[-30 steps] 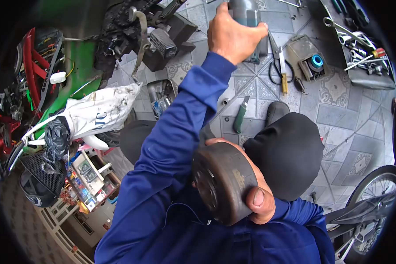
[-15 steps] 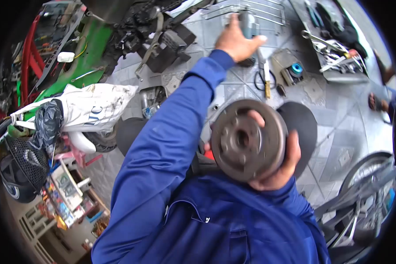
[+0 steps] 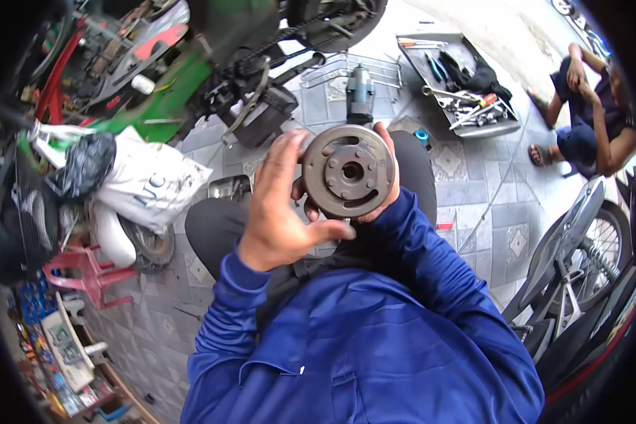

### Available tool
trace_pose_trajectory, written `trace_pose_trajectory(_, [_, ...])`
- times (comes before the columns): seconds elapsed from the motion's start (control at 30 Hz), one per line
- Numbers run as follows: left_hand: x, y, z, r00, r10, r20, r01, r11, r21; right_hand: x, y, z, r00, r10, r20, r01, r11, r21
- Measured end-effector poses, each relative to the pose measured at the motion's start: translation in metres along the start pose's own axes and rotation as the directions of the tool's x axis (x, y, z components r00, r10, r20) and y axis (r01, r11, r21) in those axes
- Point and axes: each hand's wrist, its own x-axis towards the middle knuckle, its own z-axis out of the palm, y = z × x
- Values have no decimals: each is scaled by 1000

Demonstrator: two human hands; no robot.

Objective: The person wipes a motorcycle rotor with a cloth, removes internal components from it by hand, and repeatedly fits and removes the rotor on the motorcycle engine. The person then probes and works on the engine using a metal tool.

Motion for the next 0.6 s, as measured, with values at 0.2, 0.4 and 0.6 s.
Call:
trace_pose_trajectory(0.2, [-19,16,-1,991,80,-106,-32,917,398,7,23,-2,998,-48,-50,44,996,-77])
trace_pose_trajectory(0.4, [-21,-16,-17,985,52,-163,26,897,442,45,48,27,966,-152,-210,94,960,-262])
trace_pose_trajectory(0.6, [-9,-63,-42,985,28,-172,65,859,508,92,57,5,929,-127,-346,-20,921,-390])
